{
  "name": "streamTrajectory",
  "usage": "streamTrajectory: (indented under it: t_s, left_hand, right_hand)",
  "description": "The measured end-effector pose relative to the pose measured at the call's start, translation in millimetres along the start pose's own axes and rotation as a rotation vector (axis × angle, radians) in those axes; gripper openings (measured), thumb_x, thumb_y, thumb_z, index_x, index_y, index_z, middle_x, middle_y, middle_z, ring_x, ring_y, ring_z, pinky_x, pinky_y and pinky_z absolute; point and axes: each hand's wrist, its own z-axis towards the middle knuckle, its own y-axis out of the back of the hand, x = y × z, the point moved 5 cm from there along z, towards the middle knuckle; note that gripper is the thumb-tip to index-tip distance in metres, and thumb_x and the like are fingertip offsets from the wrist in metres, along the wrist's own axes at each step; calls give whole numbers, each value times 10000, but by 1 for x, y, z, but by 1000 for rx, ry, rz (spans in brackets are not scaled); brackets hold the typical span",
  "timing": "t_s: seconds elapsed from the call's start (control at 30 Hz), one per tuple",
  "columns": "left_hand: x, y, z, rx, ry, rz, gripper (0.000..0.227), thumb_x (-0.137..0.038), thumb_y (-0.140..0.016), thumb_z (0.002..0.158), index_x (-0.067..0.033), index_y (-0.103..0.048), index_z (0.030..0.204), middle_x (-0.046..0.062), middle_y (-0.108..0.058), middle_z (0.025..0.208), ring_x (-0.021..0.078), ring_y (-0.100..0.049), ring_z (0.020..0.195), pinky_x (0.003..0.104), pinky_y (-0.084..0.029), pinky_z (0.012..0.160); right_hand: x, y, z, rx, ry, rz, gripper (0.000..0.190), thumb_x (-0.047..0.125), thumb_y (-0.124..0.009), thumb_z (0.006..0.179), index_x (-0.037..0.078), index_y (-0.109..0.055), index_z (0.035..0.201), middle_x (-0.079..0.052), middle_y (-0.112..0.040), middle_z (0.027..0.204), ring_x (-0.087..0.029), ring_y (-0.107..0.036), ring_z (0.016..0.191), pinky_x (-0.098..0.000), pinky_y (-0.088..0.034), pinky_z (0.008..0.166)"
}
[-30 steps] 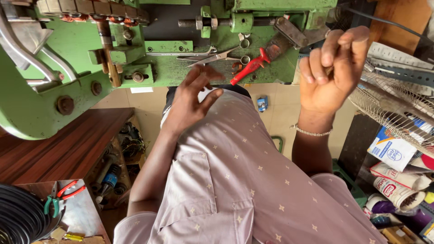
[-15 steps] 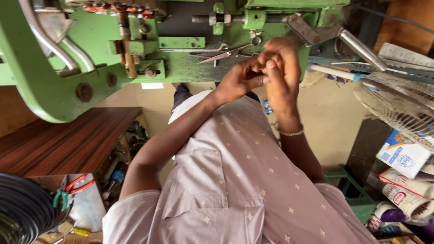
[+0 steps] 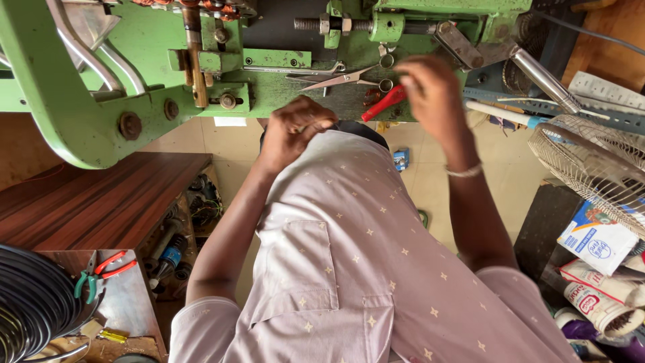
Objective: The person adjusts and tightens components on a green industrial machine using a wrench and their hands. They manipulate copper wire coils and internal parts, then operate the machine's control panel to test the mechanism.
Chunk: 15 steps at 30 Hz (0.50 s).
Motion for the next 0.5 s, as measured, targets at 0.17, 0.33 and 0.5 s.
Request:
streamTrajectory:
  t_s: [0.17, 0.33, 0.5]
  left_hand:
    - [-15, -16, 9, 54, -55, 91, 223, -74, -781, 927, -93, -779, 1149, 68, -737, 1015, 198, -695, 925, 343, -577, 837]
    - [-2, -16, 11, 48, -151, 179, 319, 14, -752, 862, -117, -765, 1152, 99, -745, 1111, 268, -691, 1010, 371, -582, 901]
    - [32, -26, 8, 119, -179, 354, 353, 0, -745, 835, -146, -764, 1156, 102, -721, 1134, 301, -681, 1046, 401, -581, 910]
  right_hand:
    - [25, -51, 33, 156, 267, -283, 495, 143, -809, 793, 65, -639, 1251, -145, -679, 1201, -353, -627, 1100, -470, -493, 976]
    - [16, -52, 45, 319, 276, -349, 443, 126, -742, 921, 65, -624, 1343, -129, -629, 1142, -331, -615, 1075, -459, -498, 984]
    - [38, -31, 56, 403, 375, -438, 363, 67, -652, 876, 58, -635, 1239, -151, -629, 1182, -303, -655, 995, -421, -524, 880]
